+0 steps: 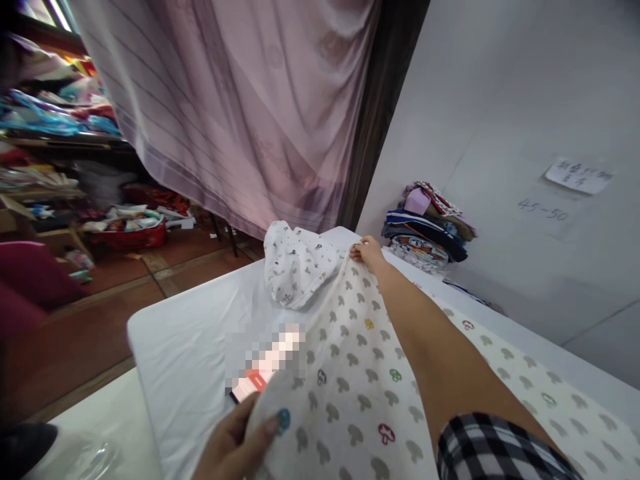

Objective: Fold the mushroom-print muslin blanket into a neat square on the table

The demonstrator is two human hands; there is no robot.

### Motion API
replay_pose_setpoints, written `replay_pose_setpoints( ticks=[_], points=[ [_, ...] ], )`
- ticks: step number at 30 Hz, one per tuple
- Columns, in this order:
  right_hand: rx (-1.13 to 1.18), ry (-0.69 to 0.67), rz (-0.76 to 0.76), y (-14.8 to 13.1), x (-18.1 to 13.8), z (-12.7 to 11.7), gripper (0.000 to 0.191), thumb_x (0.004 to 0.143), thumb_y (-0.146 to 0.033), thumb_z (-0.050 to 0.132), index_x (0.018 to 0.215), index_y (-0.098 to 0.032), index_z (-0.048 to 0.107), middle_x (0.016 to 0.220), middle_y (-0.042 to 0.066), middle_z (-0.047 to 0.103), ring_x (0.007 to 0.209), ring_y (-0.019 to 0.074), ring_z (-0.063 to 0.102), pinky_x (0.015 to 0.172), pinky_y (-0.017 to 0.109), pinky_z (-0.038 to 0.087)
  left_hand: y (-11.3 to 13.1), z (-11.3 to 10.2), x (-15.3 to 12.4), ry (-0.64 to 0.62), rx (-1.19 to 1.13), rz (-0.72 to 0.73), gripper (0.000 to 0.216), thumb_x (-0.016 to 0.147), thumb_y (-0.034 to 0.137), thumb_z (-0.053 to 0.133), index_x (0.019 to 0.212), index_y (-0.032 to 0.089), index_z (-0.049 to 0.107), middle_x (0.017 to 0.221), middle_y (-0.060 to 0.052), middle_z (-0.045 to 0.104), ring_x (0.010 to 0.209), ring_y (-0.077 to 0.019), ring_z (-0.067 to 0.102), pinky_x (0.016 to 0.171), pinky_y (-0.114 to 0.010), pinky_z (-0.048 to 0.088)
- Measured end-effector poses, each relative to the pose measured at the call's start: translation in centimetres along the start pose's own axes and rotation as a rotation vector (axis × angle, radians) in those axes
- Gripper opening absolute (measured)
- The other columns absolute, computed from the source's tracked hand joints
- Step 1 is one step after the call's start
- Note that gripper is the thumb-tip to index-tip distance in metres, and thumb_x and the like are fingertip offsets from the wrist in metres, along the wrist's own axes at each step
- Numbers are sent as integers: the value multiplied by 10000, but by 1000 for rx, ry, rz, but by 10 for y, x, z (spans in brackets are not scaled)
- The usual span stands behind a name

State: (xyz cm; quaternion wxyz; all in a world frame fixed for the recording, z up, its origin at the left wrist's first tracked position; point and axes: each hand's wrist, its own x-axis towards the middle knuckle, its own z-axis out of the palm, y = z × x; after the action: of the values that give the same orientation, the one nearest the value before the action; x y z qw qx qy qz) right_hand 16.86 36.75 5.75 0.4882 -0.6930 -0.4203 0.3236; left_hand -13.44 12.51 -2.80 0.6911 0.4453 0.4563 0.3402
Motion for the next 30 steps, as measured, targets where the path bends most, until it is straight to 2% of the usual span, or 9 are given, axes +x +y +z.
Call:
replay_pose_setpoints(
  ticks=[3,6,10,13,16,19,22,25,30],
  points=[
    [110,8,-15,-2,2,-11,172,795,-119,472,834,-222,340,623,-48,587,528,68,593,461,134,468,23,-16,-2,118,55,-17,402,598,554,638,770,193,594,658,-13,607,604,-173,548,515,-260,441],
    [166,-22,24,11,-6,-17,184,777,-113,494,813,-217,346,622,-42,597,521,79,596,468,156,482,24,-21,-7,168,149,51,390,593,556,625,704,186,578,641,-15,592,638,-188,550,539,-260,445],
    [200,-97,107,29,-19,-21,205,751,-96,521,824,-212,369,615,-26,618,546,103,615,499,196,507,19,-16,-15,189,233,103,389,594,547,614,735,186,581,678,-25,611,677,-209,561,559,-264,448],
    [216,-139,153,32,-28,-32,208,736,-78,520,833,-203,385,644,-3,640,565,119,623,510,223,514,28,-10,-23,144,220,101,384,595,526,618,787,197,576,756,-30,628,720,-215,571,585,-268,458],
    [237,-177,173,26,-37,-57,154,738,-91,508,825,-185,423,700,27,657,602,141,633,533,254,520,43,1,-31,-29,214,89,351,615,488,624,814,205,563,814,-33,626,759,-212,568,644,-281,469],
    [268,-212,195,17,-51,-93,49,799,-205,468,807,-159,484,737,68,658,655,175,642,577,306,530,58,20,-36,-260,247,107,269,669,420,604,803,194,546,796,-28,606,758,-191,552,659,-276,456],
    [271,-193,203,11,-70,-137,250,828,-393,461,804,-152,524,727,86,650,689,206,640,599,348,530,67,49,-41,-475,314,136,165,705,310,565,803,183,525,782,-13,585,739,-159,531,630,-244,423],
    [230,-64,169,10,-94,-184,249,794,-400,534,813,-153,554,680,68,636,661,190,624,606,338,523,68,89,-49,-657,460,209,118,698,229,531,803,181,504,765,9,564,715,-127,503,621,-217,387],
    [232,207,118,18,-146,-275,30,732,-147,551,703,-151,543,595,21,591,573,119,569,584,242,484,56,171,-67,-925,753,424,152,669,239,532,814,202,504,727,50,529,676,-97,457,581,-201,336]
  ],
)
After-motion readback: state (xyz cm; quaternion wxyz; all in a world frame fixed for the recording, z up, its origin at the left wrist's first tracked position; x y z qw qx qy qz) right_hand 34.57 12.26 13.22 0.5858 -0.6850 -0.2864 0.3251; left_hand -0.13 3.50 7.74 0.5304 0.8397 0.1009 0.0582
